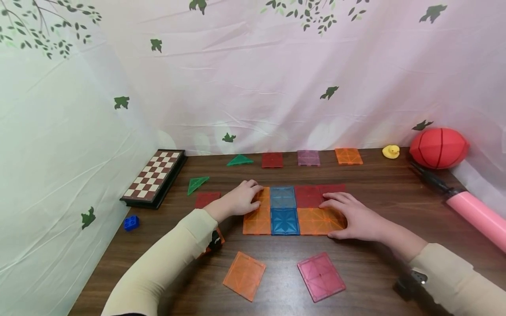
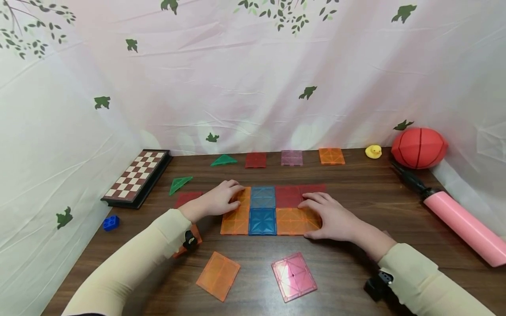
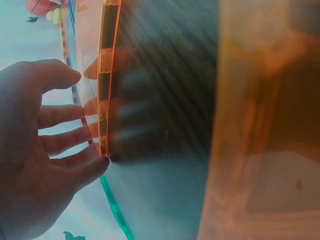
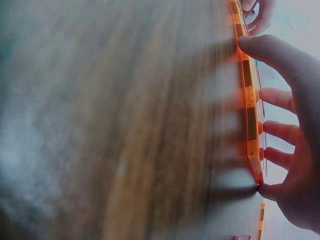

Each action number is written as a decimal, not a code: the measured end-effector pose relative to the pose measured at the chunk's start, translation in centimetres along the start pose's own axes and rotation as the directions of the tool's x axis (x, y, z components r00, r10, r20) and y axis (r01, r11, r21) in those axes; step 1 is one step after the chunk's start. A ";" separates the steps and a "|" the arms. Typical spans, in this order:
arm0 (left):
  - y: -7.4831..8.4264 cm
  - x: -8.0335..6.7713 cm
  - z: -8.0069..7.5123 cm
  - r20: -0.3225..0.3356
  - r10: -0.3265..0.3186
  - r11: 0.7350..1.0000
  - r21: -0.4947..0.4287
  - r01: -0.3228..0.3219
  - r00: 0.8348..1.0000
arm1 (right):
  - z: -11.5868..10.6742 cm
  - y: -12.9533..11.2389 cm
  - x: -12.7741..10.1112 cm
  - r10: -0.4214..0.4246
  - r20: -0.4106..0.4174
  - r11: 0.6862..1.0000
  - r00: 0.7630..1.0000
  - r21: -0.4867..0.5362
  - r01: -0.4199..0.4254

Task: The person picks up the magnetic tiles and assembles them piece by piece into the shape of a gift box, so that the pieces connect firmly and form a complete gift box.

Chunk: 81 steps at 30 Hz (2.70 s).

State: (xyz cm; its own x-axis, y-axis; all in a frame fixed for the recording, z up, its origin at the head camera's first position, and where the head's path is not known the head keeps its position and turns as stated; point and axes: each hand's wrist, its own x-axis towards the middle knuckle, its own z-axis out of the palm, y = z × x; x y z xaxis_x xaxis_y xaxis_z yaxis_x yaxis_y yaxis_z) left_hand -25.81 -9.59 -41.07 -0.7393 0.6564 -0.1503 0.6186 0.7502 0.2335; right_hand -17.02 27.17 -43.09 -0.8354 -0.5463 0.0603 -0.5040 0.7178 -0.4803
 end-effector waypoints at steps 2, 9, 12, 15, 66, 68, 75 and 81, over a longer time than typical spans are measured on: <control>0.2 -0.1 0.0 -0.003 0.000 1.000 -0.005 0.000 1.000 | 0.0 0.1 0.0 -0.003 -0.001 1.000 1.000 0.000 0.003; 1.2 -1.4 0.2 0.000 0.071 0.997 -0.016 -0.071 0.997 | 0.0 0.0 0.1 -0.007 0.010 1.000 1.000 -0.008 0.008; 1.7 -2.1 0.6 0.008 0.141 0.990 -0.019 -0.141 0.990 | -0.2 -0.1 0.2 -0.006 0.016 1.000 1.000 -0.012 0.006; 2.1 -2.8 1.0 0.019 0.187 0.982 -0.015 -0.187 0.982 | -0.5 -0.3 0.2 -0.008 0.023 1.000 1.000 -0.008 0.009; 3.5 -3.9 2.3 -0.050 0.207 0.969 0.146 -0.198 0.977 | -2.8 7.9 17.6 0.209 -0.096 0.978 0.973 0.021 -0.208; 3.5 -3.9 2.2 -0.052 0.207 0.969 0.147 -0.198 0.977 | -2.9 7.7 17.5 0.215 -0.089 0.976 0.972 0.007 -0.215; 3.6 -3.7 2.2 -0.051 0.209 0.969 0.147 -0.200 0.976 | -3.0 6.5 16.3 0.200 -0.060 0.980 0.978 0.000 -0.200; 3.6 -3.7 2.3 -0.044 0.202 0.970 0.144 -0.194 0.978 | -2.7 5.3 15.2 0.146 0.005 0.989 0.989 0.024 -0.147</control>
State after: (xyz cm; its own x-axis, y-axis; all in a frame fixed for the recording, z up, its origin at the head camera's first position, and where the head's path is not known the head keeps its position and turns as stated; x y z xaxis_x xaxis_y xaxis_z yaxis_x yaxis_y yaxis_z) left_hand -20.19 -9.13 -41.88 -0.6099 0.7904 -0.0572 0.7821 0.6120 0.1172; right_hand -32.91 23.80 -42.37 -0.8990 -0.4376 -0.0155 -0.3707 0.7794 -0.5051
